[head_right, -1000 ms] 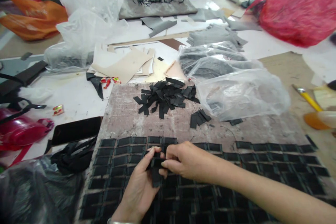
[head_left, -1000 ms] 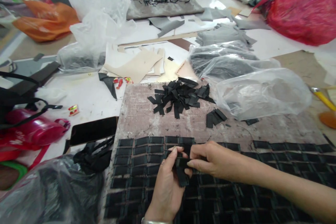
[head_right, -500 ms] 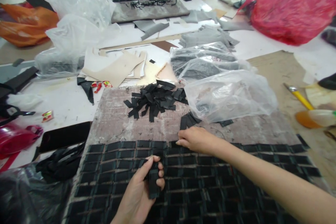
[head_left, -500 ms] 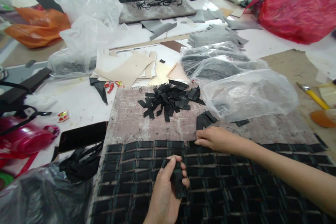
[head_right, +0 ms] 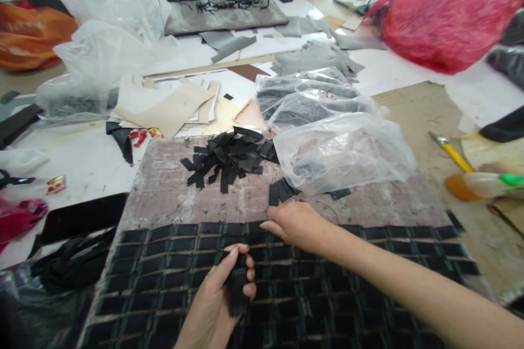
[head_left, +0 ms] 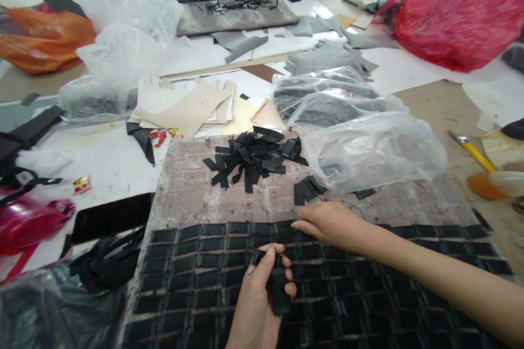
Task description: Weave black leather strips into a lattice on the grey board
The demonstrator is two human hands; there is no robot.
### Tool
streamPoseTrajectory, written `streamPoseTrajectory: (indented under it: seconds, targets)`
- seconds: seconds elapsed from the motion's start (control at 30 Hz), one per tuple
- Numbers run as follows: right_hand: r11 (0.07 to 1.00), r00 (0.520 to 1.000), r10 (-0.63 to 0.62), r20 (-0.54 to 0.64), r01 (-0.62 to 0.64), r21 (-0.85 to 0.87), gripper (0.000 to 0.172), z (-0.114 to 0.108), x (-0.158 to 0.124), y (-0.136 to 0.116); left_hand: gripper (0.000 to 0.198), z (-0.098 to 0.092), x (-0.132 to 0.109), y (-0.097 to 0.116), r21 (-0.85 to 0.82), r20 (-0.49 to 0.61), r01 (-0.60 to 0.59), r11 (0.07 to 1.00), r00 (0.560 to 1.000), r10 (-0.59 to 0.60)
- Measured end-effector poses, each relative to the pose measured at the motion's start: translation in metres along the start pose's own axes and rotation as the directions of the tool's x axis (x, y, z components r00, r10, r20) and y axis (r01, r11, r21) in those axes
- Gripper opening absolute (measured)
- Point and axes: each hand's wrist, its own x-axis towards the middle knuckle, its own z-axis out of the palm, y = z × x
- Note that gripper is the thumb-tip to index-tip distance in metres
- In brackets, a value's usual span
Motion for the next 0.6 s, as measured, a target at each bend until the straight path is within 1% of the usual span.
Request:
streamPoseTrajectory:
  seconds: [0.03, 0.07, 0.1, 0.17, 0.2, 0.23, 0.27, 0.3, 0.33, 0.43, 0.47, 0.5, 0.53, 0.6]
  targets:
    - [0.992, 1.0, -0.011, -0.013, 0.013, 0.128, 0.026, 0.001, -0.006, -0.002, 0.015, 0.003, 0.001, -0.002, -0.001, 0.014, -0.008, 1.0, 1.0, 0.008]
    - [0.958, 1.0, -0.027, -0.01, 0.029, 0.286, 0.024, 0.002, -0.012, -0.005, 0.017, 0.006, 0.001, -0.004, -0.004, 0.031, -0.015, 1.0, 0.999, 0.015]
    - [0.891, 0.999, -0.045, 0.007, 0.037, 0.452, 0.022, 0.004, -0.018, -0.007, 0.019, 0.009, 0.002, -0.005, -0.003, 0.051, -0.019, 1.0, 0.999, 0.019]
    - [0.688, 0.996, -0.066, 0.058, 0.003, 0.726, 0.018, 0.01, -0.027, -0.012, 0.025, 0.016, 0.002, -0.009, 0.008, 0.081, -0.025, 1.0, 0.996, 0.025]
    - [0.584, 0.995, -0.063, 0.082, -0.03, 0.811, 0.018, 0.013, -0.031, -0.014, 0.029, 0.019, 0.001, -0.01, 0.019, 0.088, -0.024, 1.0, 0.996, 0.022]
    - [0.501, 0.993, -0.055, 0.104, -0.063, 0.863, 0.018, 0.016, -0.034, -0.014, 0.033, 0.022, 0.001, -0.011, 0.033, 0.092, -0.021, 0.999, 0.996, 0.018]
    - [0.45, 0.992, -0.037, 0.123, -0.093, 0.888, 0.018, 0.019, -0.036, -0.013, 0.036, 0.024, 0.001, -0.013, 0.049, 0.094, -0.019, 0.999, 0.995, 0.015]
    - [0.442, 0.991, -0.012, 0.133, -0.114, 0.89, 0.018, 0.021, -0.038, -0.012, 0.039, 0.026, 0.001, -0.014, 0.067, 0.096, -0.02, 0.998, 0.995, 0.013]
    - [0.471, 0.991, 0.018, 0.133, -0.125, 0.873, 0.016, 0.022, -0.039, -0.009, 0.041, 0.028, 0.001, -0.016, 0.09, 0.099, -0.02, 0.996, 0.995, 0.011]
    - [0.634, 0.992, 0.102, 0.069, -0.118, 0.764, 0.012, 0.021, -0.043, -0.001, 0.045, 0.033, 0.002, -0.021, 0.167, 0.111, -0.027, 0.986, 0.994, 0.009]
    - [0.661, 0.992, 0.114, 0.051, -0.114, 0.741, 0.013, 0.02, -0.045, 0.001, 0.045, 0.034, 0.002, -0.022, 0.187, 0.114, -0.031, 0.982, 0.993, 0.009]
    - [0.658, 0.991, 0.121, 0.05, -0.118, 0.743, 0.014, 0.019, -0.046, 0.002, 0.046, 0.036, 0.002, -0.023, 0.201, 0.121, -0.032, 0.979, 0.993, 0.008]
    - [0.625, 0.99, 0.124, 0.067, -0.13, 0.77, 0.017, 0.018, -0.047, 0.003, 0.047, 0.038, 0.002, -0.024, 0.209, 0.131, -0.033, 0.977, 0.991, 0.006]
    - [0.495, 0.984, 0.125, 0.124, -0.17, 0.852, 0.02, 0.016, -0.049, 0.004, 0.048, 0.041, 0.002, -0.025, 0.212, 0.152, -0.028, 0.977, 0.988, -0.004]
